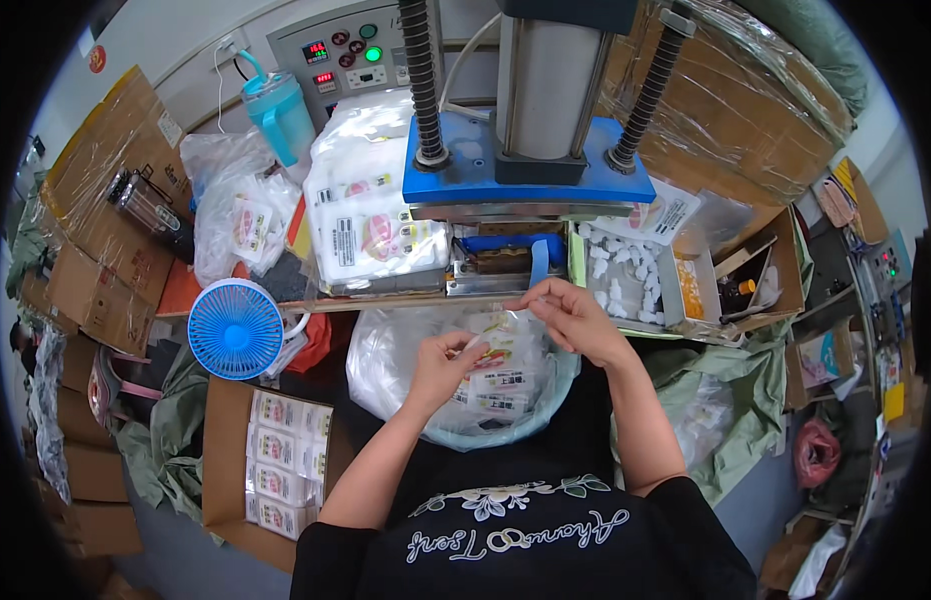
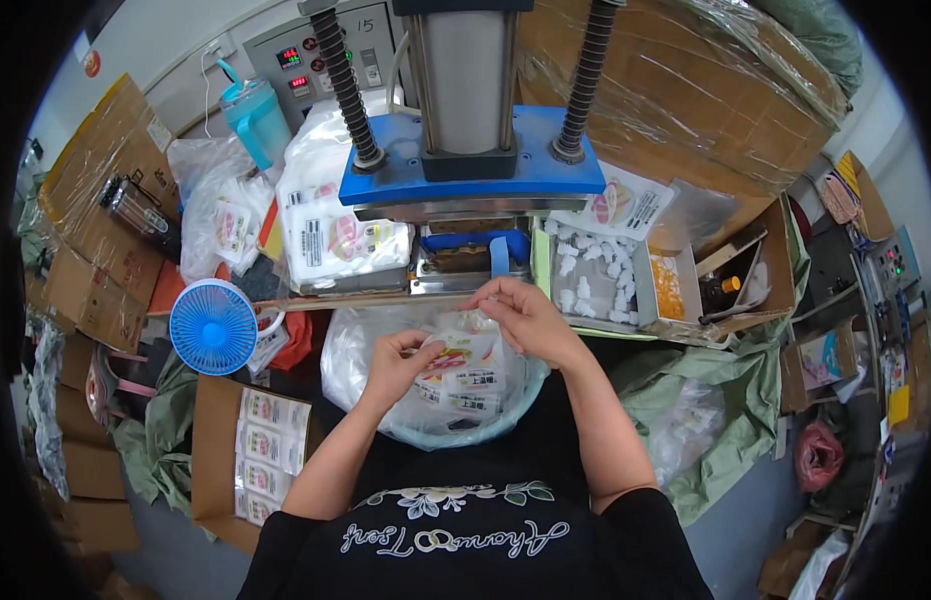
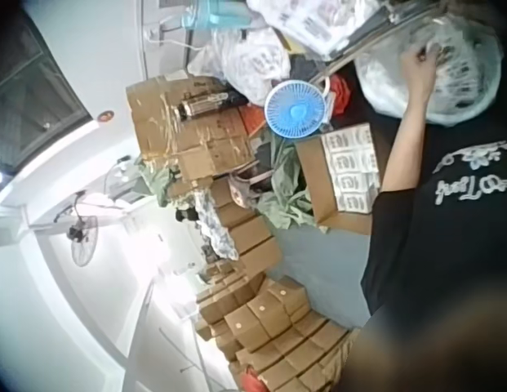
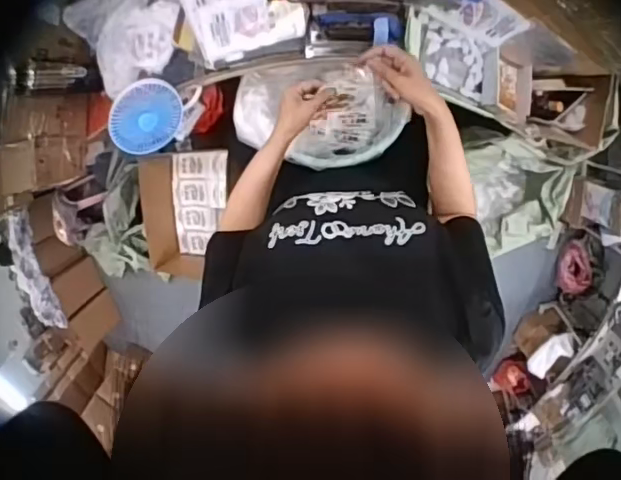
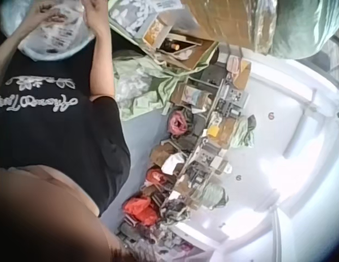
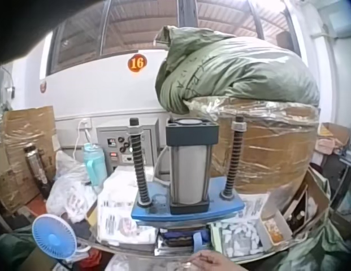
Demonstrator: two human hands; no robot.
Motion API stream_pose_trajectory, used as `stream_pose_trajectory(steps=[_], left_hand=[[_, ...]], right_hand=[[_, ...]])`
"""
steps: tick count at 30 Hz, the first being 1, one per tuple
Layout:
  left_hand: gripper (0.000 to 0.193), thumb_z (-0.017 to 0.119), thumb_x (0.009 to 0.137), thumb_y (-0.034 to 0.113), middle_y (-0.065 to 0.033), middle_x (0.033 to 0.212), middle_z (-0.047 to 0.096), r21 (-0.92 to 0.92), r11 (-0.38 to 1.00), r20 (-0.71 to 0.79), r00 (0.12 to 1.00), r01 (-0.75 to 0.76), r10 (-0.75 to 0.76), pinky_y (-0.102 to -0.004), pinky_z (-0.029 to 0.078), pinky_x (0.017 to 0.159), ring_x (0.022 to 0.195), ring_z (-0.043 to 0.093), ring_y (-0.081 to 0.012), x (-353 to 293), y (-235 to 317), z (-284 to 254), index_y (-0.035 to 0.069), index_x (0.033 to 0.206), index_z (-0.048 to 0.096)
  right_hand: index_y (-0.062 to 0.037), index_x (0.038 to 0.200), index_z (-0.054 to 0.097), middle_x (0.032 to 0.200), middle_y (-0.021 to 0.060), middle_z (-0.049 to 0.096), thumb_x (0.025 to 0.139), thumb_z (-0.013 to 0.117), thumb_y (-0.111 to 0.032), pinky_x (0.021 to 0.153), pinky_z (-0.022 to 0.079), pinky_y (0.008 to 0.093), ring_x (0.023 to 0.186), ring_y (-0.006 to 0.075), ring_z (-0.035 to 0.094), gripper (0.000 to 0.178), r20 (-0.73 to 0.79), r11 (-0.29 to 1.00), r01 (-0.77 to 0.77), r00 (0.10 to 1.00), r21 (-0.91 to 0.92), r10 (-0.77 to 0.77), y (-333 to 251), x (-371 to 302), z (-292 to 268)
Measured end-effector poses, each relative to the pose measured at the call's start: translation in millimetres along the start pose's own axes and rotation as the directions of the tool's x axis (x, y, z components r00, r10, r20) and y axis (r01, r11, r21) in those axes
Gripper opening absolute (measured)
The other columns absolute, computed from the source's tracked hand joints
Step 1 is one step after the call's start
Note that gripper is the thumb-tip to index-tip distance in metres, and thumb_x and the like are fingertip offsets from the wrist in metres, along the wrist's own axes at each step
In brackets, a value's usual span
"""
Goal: The person is sealing plastic bags using a heat-press machine in a factory setting.
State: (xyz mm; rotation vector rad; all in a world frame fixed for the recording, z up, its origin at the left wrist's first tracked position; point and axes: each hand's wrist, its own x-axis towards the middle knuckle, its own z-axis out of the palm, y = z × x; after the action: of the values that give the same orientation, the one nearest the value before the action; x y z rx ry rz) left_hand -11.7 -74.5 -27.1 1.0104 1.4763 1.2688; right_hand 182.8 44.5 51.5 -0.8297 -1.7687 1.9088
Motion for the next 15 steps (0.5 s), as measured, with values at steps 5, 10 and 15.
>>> stream_pose_trajectory(steps=[5, 10, 15], left_hand=[[0.017, 0.071, 0.085, 0.013, -0.0016, 0.075, 0.067, 0.043, 0.996, 0.022, 0.997, -0.077, 0.076, -0.0206, 0.045, 0.059, 0.066, 0.056, -0.0043, -1.7, -8.9, 4.8, -0.002, 0.093, 0.071], [0.023, 0.070, 0.086, 0.017, 0.0000, 0.073, 0.066, 0.070, 0.994, 0.086, 0.993, -0.084, 0.078, -0.0216, 0.043, 0.057, 0.065, 0.053, -0.0032, -0.7, -5.1, -0.5, -0.003, 0.096, 0.070], [0.024, 0.070, 0.089, 0.022, -0.0003, 0.077, 0.068, -0.076, 0.996, 0.086, 0.994, -0.053, 0.059, -0.0222, 0.046, 0.060, 0.067, 0.056, -0.0035, 16.2, -19.7, 2.6, -0.002, 0.087, 0.070]], right_hand=[[-0.0031, 0.102, 0.057, 0.100, 0.0046, 0.068, 0.096, 0.052, -0.008, 0.040, 0.030, 0.0194, 0.045, 0.0023, 0.039, 0.009, 0.084, 0.991, -0.083, 0.992, -0.102, 0.091, 10.6, 5.2, 3.4], [-0.0036, 0.104, 0.056, 0.101, 0.0064, 0.068, 0.096, 0.052, -0.007, 0.039, 0.028, 0.0188, 0.044, 0.0024, 0.039, 0.009, 0.116, 0.996, -0.058, 0.992, 0.067, 0.050, 26.6, 15.9, 9.0], [-0.0040, 0.111, 0.055, 0.104, 0.0073, 0.068, 0.096, 0.054, -0.009, 0.038, 0.028, 0.0189, 0.044, 0.0024, 0.039, 0.016, 0.086, 0.992, -0.103, 0.992, 0.070, 0.096, 22.8, 16.9, 7.0]])
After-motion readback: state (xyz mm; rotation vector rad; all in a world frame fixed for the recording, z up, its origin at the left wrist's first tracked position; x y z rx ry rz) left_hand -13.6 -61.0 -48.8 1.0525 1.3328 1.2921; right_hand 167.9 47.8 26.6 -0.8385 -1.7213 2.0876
